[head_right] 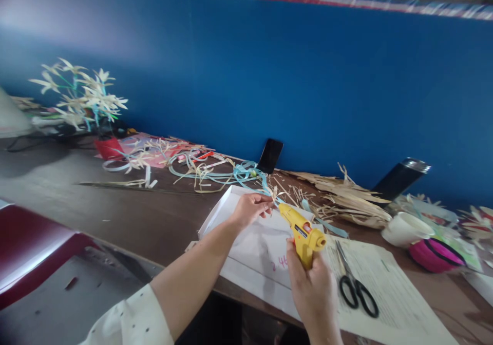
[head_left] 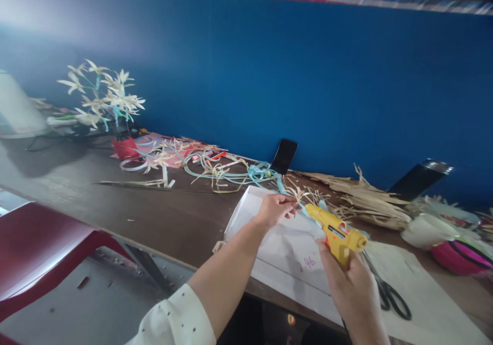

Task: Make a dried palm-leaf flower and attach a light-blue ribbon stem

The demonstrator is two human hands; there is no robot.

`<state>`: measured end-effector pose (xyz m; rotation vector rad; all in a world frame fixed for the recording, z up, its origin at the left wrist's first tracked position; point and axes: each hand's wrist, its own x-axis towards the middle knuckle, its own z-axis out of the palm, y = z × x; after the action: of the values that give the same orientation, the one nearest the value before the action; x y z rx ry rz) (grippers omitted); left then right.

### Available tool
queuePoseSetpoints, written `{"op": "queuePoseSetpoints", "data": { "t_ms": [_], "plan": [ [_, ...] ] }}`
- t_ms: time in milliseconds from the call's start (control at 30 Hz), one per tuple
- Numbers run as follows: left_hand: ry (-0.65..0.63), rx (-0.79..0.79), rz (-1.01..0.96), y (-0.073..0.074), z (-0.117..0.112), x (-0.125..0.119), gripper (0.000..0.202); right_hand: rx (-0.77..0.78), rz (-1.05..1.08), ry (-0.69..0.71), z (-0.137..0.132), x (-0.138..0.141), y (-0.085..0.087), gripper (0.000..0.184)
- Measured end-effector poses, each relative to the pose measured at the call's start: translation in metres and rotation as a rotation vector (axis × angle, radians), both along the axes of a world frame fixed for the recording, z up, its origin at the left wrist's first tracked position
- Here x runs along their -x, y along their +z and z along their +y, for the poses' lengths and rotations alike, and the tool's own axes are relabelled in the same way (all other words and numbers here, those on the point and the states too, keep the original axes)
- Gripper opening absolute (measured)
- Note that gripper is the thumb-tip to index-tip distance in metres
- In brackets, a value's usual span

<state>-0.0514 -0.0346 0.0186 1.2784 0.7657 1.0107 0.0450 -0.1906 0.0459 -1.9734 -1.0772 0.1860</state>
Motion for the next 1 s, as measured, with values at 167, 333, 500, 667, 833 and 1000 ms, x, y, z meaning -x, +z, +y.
{"op": "queuePoseSetpoints", "data": {
  "t_ms": [167,333,500,667,833,1000],
  "plan": [
    [-0.019,-0.021,-0.045,-0.002,0.001,0.000,0.023,-0.035,0.033,-0.034,-0.003,0.008,0.007,0.036],
    [-0.009,0.001,-0.026,0.001,-0.001,0.000,0.017,-0.054,0.022,-0.019,-0.003,0.008,0.007,0.034],
    [-0.007,0.001,-0.016,0.002,-0.002,0.001,0.018,-0.079,0.043,0.000,-0.001,0.009,0.005,0.037],
    [-0.006,-0.001,-0.014,0.001,0.000,0.001,0.017,-0.036,0.028,-0.013,0.000,0.008,0.003,0.036],
    [-0.003,0.007,-0.016,0.000,0.001,-0.001,0.018,-0.035,0.060,0.014,0.003,0.002,-0.003,0.037],
    [-0.009,-0.013,-0.047,-0.005,0.003,-0.002,0.018,-0.059,0.064,0.022,0.004,0.000,-0.005,0.040]
  ]
}}
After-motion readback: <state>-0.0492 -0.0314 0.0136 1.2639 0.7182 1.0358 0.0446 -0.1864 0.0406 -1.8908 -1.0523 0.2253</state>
